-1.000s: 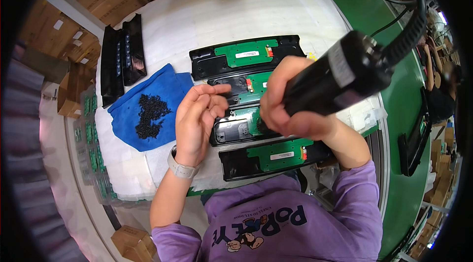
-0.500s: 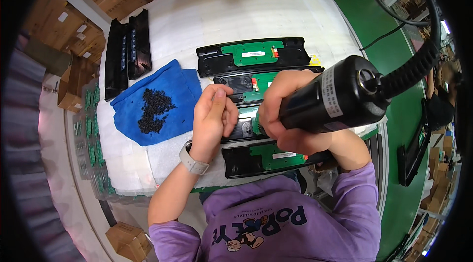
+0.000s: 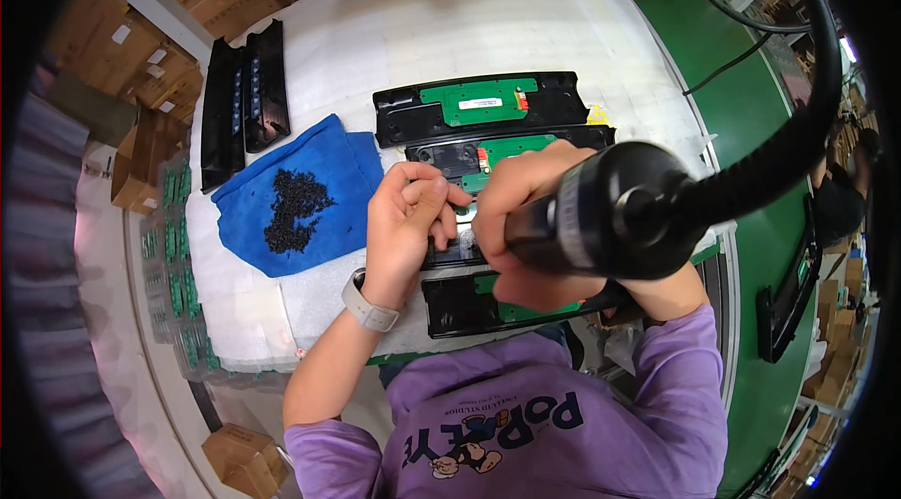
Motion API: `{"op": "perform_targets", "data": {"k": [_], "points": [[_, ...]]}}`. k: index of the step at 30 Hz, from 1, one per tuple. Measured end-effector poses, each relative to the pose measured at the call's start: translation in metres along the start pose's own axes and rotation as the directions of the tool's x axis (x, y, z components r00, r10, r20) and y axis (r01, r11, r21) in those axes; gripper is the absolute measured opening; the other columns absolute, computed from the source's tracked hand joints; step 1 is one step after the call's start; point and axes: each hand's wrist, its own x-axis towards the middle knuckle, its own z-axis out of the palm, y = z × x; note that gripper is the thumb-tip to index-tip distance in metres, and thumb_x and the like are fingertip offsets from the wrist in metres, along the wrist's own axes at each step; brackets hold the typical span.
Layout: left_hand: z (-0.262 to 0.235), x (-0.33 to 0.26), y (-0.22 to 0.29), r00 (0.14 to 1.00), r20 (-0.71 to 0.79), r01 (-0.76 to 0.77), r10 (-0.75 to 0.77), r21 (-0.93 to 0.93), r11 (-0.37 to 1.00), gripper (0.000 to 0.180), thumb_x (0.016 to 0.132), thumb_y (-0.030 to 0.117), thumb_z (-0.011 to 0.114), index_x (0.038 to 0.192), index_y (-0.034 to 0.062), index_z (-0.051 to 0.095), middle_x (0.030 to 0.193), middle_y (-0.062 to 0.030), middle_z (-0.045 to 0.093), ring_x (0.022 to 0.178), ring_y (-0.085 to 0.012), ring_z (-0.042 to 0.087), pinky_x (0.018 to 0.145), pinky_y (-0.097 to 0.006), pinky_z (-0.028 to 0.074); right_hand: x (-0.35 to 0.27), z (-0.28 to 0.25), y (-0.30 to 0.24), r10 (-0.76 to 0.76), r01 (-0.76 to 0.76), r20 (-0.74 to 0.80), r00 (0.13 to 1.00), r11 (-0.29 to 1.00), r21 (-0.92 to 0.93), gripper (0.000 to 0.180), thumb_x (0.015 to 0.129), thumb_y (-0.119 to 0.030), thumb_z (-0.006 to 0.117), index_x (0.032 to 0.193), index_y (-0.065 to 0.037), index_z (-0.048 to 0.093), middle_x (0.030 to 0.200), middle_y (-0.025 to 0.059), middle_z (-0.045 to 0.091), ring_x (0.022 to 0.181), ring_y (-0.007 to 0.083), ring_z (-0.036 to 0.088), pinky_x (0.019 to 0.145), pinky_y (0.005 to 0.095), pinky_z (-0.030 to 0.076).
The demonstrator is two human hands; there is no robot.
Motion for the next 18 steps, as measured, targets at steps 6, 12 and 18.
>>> {"op": "perform_targets", "data": {"k": [6, 12, 18], "points": [[-0.008, 0.002, -0.006, 0.989, 0.085, 0.130, -0.122, -0.106, 0.986, 0.020, 0.092, 0.019, 0.050, 0.086, -0.0004, 0.053, 0.072, -0.0101, 0.061, 0.051, -0.0078, 0.051, 0.044, -0.018, 0.038, -0.009, -0.023, 0.017, -0.115, 0.181, -0.144, 0.983, 0.750, 0.636, 0.039, 0.078, -0.035, 0.067, 0.094, -0.008, 0.044, 0.060, -0.0032, 0.050, 0.048, 0.0081, 0.049, 0.048, 0.0247, 0.042], [-0.003, -0.003, -0.001, 0.982, 0.167, 0.083, -0.087, 0.028, 0.996, 0.017, 0.087, 0.015, 0.058, 0.080, 0.0000, 0.059, 0.068, -0.0047, 0.060, 0.051, -0.0040, 0.047, 0.046, -0.016, 0.036, -0.010, -0.039, 0.017, -0.200, 0.413, -0.398, 0.896, 0.704, 0.578, 0.036, 0.087, -0.038, 0.047, 0.102, -0.005, 0.045, 0.060, 0.0002, 0.047, 0.043, 0.0122, 0.045, 0.053, 0.0307, 0.042], [-0.004, -0.002, 0.001, 0.970, 0.216, 0.097, -0.111, 0.076, 0.992, 0.007, 0.078, 0.004, 0.067, 0.079, 0.0001, 0.061, 0.068, -0.0017, 0.061, 0.055, -0.0019, 0.050, 0.049, -0.015, 0.039, -0.011, -0.036, 0.019, -0.157, 0.356, -0.359, 0.920, 0.718, 0.598, 0.037, 0.086, -0.040, 0.051, 0.101, -0.006, 0.044, 0.062, -0.0006, 0.048, 0.047, 0.0106, 0.045, 0.054, 0.0296, 0.042]]}}
